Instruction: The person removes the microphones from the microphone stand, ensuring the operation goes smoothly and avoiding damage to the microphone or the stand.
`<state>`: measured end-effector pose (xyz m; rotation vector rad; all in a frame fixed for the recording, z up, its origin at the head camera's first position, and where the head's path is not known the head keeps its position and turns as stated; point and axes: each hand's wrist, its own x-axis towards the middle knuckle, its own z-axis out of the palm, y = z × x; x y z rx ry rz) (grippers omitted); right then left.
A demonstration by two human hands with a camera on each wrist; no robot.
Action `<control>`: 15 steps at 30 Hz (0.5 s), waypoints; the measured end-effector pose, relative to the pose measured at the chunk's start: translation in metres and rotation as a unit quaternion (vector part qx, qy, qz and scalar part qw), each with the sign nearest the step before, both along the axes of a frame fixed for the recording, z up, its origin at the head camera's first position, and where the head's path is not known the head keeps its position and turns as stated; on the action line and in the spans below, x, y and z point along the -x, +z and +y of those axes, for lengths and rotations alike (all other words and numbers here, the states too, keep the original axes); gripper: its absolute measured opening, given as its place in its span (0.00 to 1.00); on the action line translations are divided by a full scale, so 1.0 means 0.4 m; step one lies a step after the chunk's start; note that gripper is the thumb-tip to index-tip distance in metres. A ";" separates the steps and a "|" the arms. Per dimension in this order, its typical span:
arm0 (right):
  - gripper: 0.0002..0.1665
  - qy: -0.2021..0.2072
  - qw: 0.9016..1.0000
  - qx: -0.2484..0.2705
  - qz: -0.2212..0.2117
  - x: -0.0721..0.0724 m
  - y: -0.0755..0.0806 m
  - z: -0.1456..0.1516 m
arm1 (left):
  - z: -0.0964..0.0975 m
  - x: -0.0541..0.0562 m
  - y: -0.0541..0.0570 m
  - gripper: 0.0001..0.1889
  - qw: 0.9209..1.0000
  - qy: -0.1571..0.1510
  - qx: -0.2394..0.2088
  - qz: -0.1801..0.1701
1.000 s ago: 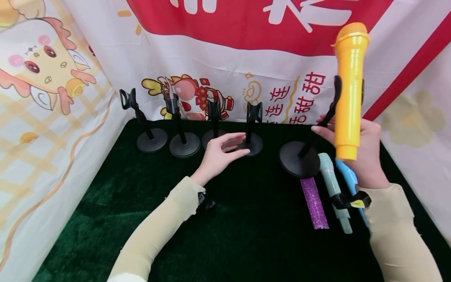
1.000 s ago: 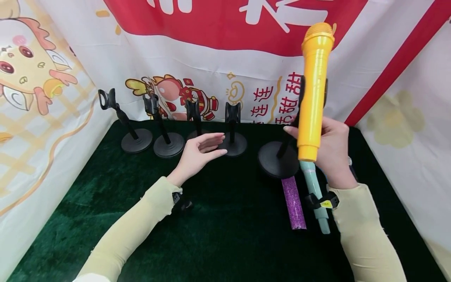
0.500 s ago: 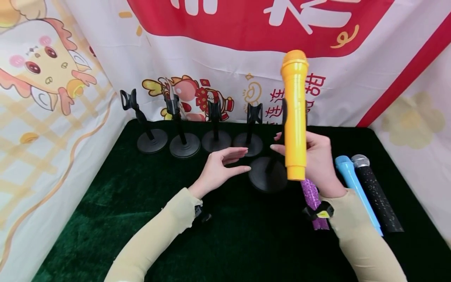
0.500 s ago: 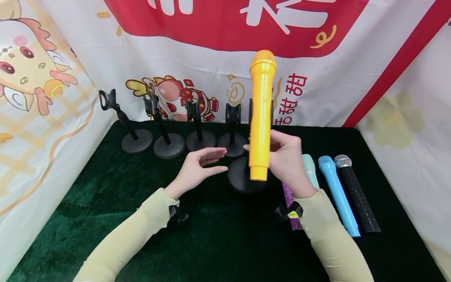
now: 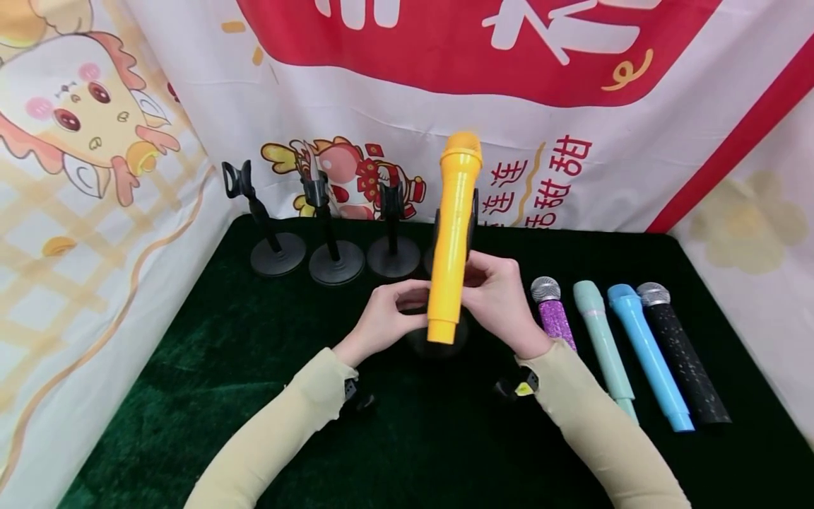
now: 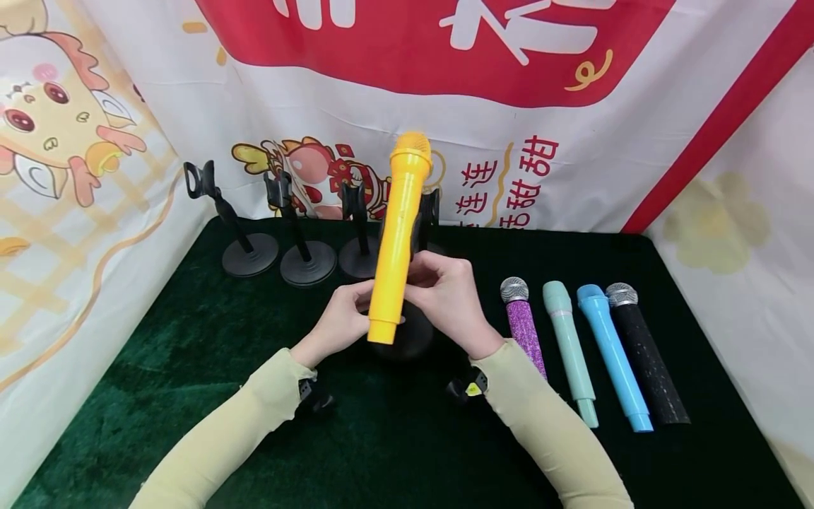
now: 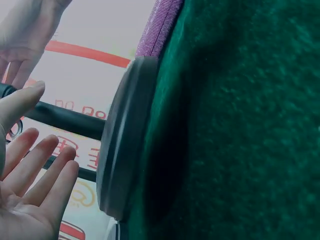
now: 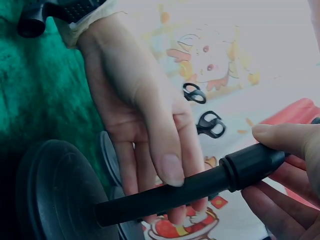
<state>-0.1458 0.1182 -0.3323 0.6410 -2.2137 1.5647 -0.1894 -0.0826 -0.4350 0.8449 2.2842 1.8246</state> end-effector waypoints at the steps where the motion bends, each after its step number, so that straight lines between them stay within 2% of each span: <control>1: 0.11 0.003 1.000 -0.003 0.002 0.001 -0.001 -0.007 | -0.002 0.000 -0.002 0.23 1.000 -0.001 0.000 0.003; 10: 0.11 0.025 0.999 -0.023 -0.009 0.014 -0.021 -0.035 | -0.010 -0.001 -0.012 0.19 1.000 0.007 -0.001 0.007; 15: 0.11 0.023 0.999 -0.036 -0.001 0.020 -0.032 -0.037 | -0.012 -0.001 -0.017 0.17 1.000 0.012 -0.002 0.010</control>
